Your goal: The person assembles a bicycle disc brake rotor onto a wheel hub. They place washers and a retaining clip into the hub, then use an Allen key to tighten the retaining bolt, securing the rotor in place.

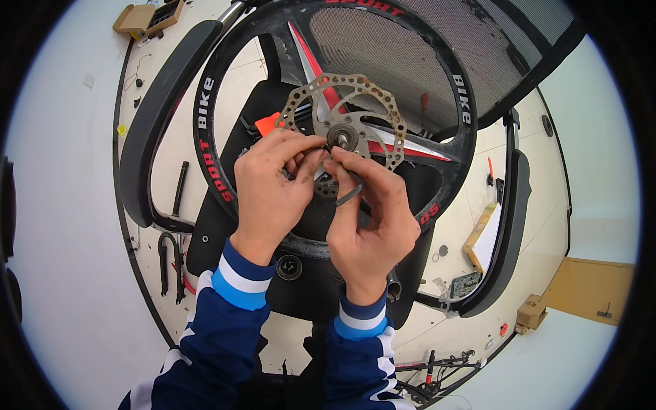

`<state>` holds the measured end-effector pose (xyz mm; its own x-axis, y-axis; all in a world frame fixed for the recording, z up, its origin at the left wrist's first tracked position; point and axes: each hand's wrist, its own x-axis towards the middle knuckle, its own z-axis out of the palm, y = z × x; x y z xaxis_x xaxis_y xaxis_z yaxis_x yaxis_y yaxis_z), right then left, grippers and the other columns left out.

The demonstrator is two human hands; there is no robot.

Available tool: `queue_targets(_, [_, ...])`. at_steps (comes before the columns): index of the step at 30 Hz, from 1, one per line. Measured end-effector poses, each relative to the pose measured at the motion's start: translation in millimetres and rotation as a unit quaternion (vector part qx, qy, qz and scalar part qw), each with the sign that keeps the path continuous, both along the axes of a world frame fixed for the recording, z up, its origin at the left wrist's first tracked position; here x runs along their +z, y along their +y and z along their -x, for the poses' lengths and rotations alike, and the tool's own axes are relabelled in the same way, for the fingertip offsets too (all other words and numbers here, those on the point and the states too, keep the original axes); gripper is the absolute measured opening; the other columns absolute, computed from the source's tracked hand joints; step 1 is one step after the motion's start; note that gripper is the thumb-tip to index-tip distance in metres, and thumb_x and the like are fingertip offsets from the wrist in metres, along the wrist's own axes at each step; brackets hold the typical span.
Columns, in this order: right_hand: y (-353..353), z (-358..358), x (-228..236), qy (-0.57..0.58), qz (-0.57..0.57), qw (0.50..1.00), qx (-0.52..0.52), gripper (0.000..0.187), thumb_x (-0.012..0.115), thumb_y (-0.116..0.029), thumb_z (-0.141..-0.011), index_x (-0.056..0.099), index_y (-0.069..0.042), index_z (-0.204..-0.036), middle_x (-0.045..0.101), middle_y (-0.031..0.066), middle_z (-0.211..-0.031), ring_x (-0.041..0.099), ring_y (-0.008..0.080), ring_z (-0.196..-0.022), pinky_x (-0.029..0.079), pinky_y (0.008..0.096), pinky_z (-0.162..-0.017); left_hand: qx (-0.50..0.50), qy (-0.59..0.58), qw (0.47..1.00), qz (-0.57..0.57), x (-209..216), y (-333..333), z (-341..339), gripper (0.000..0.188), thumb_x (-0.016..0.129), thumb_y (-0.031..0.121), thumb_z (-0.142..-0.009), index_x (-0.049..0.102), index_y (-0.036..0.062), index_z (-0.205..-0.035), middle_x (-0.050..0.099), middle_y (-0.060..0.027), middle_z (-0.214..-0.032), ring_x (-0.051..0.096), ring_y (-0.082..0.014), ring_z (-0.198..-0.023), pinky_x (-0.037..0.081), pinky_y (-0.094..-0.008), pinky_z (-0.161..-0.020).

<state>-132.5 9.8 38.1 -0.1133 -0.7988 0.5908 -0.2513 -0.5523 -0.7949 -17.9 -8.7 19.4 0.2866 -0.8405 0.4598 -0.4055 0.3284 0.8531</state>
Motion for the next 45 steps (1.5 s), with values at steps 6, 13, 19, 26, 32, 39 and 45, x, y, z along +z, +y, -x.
queue_targets(6, [-0.1, -4.1, 1.4, 0.012, 0.009, 1.000, 0.006, 0.023, 0.063, 0.014, -0.091, 0.063, 0.007, -0.112, 0.073, 0.0176, -0.108, 0.075, 0.0220, -0.097, 0.060, 0.0292, -0.085, -0.005, -0.026, 0.999, 0.023, -1.7, -2.0, -4.1, 0.019, 0.075, -0.003, -0.081, 0.077, 0.0008, -0.099, 0.071, -0.0112, -0.085, 0.063, -0.0195, -0.062, 0.050, -0.0287, -0.058])
queue_targets(13, [-1.1, -1.4, -2.2, 0.007, 0.008, 1.000, 0.001, 0.024, 0.063, 0.011, -0.094, 0.059, 0.007, -0.117, 0.071, 0.0203, -0.112, 0.073, 0.0240, -0.096, 0.060, 0.0300, -0.084, 0.026, -0.067, 0.995, 0.068, -7.4, -4.0, -1.7, 0.019, 0.075, -0.003, -0.077, 0.076, 0.0010, -0.095, 0.069, -0.0119, -0.084, 0.068, -0.0295, -0.072, 0.054, -0.0357, -0.063])
queue_targets(19, [1.9, -3.1, -0.6, 0.052, 0.008, 0.998, -0.017, 0.020, 0.060, 0.009, -0.096, 0.058, 0.009, -0.117, 0.071, 0.0218, -0.111, 0.074, 0.0238, -0.096, 0.059, 0.0298, -0.085, 0.022, -0.036, 0.996, 0.079, -11.2, -3.2, -0.6, 0.021, 0.071, -0.009, -0.074, 0.076, -0.0016, -0.093, 0.066, -0.0126, -0.083, 0.067, -0.0295, -0.072, 0.053, -0.0359, -0.064])
queue_targets(26, [-3.5, -5.3, -1.3, -0.014, -0.001, 1.000, -0.022, 0.024, 0.063, 0.010, -0.094, 0.058, 0.007, -0.117, 0.073, 0.0201, -0.107, 0.074, 0.0228, -0.093, 0.059, 0.0311, -0.085, 0.002, -0.056, 0.998, 0.036, -6.3, -2.1, -4.3, 0.023, 0.071, -0.008, -0.078, 0.077, 0.0020, -0.098, 0.065, -0.0120, -0.083, 0.067, -0.0269, -0.071, 0.053, -0.0344, -0.062])
queue_targets(32, [-2.1, -2.3, -1.1, -0.002, 0.004, 1.000, -0.021, 0.020, 0.062, 0.010, -0.094, 0.057, 0.006, -0.113, 0.073, 0.0209, -0.107, 0.075, 0.0240, -0.095, 0.060, 0.0312, -0.086, -0.009, -0.030, 0.999, 0.027, -5.9, -2.6, -5.3, 0.018, 0.072, -0.004, -0.083, 0.076, -0.0001, -0.100, 0.067, -0.0107, -0.084, 0.069, -0.0226, -0.070, 0.055, -0.0309, -0.060])
queue_targets(39, [-1.2, -2.8, -3.2, 0.011, 0.008, 1.000, -0.017, 0.022, 0.064, 0.011, -0.092, 0.059, 0.007, -0.114, 0.073, 0.0203, -0.108, 0.075, 0.0242, -0.095, 0.060, 0.0311, -0.085, -0.018, -0.044, 0.998, 0.044, -10.7, -4.4, -8.7, 0.018, 0.073, -0.004, -0.083, 0.076, -0.0008, -0.101, 0.068, -0.0105, -0.085, 0.069, -0.0215, -0.069, 0.055, -0.0295, -0.059])
queue_targets(45, [-3.3, -2.8, -7.2, 0.057, 0.046, 0.997, -0.034, 0.023, 0.070, 0.010, -0.088, 0.065, 0.006, -0.110, 0.074, 0.0171, -0.106, 0.075, 0.0227, -0.093, 0.061, 0.0289, -0.081, 0.001, -0.060, 0.997, 0.055, -10.5, -2.8, -6.5, 0.020, 0.074, -0.004, -0.082, 0.077, 0.0006, -0.101, 0.068, -0.0108, -0.085, 0.068, -0.0224, -0.068, 0.055, -0.0304, -0.059])
